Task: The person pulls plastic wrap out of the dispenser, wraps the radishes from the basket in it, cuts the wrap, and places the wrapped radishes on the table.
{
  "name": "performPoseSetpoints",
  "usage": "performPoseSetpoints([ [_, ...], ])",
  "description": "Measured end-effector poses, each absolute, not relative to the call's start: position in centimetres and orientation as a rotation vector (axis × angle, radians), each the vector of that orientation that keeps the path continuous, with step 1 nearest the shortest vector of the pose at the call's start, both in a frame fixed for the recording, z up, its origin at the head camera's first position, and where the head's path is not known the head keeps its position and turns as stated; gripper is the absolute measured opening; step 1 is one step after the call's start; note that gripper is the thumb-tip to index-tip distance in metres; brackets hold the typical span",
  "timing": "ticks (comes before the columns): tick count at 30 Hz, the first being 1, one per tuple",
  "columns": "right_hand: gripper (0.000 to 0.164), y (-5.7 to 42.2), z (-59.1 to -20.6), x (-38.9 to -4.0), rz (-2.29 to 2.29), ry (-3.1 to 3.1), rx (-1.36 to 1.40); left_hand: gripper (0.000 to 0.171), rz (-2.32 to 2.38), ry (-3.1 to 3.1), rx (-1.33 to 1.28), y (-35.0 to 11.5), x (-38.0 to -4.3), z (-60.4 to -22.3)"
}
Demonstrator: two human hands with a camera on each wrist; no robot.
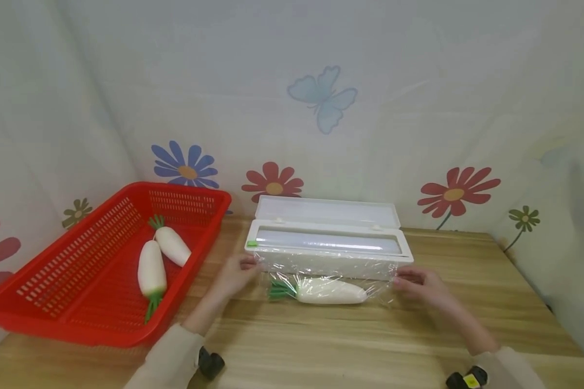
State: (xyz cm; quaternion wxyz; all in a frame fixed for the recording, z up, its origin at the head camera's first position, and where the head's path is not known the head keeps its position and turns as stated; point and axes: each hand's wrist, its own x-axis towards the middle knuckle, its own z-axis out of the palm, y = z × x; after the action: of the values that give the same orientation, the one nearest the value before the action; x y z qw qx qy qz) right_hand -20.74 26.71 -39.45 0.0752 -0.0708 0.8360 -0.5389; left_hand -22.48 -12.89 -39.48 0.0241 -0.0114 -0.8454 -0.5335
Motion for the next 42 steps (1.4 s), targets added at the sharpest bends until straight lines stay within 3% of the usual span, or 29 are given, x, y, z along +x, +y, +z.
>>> performPoseSetpoints([
  [6,0.046,25.4,-40.3,-21.2,-1.831,2.294,-0.263,0.026,-1.824,-2.582,-0.021,-12.6,-22.7,-39.8],
  [13,0.039,25.3,-40.0,-20.8,-1.771,2.316,-0.416,0.025,-1.929,-2.58,-0.051,-12.8,-22.1,-39.0],
  [20,0.038,25.8,-39.9,-20.2,-1.788,2.257,-0.361,0.023,-1.951,-2.636,-0.154,-13.6,-21.3,-38.5],
  [26,0.023,26.2,-40.4,-20.1,-1.912,2.079,-0.477,0.021,-1.982,-2.704,-0.255,-14.3,-21.0,-38.6],
  [38,0.029,27.6,-41.1,-20.4,-1.915,1.884,-0.656,0.025,-2.172,-2.673,-0.323,-15.2,-20.7,-38.5],
  [42,0.038,28.0,-40.9,-20.4,-1.934,1.756,-0.681,0.024,-2.151,-2.691,-0.322,-15.2,-20.6,-38.7],
])
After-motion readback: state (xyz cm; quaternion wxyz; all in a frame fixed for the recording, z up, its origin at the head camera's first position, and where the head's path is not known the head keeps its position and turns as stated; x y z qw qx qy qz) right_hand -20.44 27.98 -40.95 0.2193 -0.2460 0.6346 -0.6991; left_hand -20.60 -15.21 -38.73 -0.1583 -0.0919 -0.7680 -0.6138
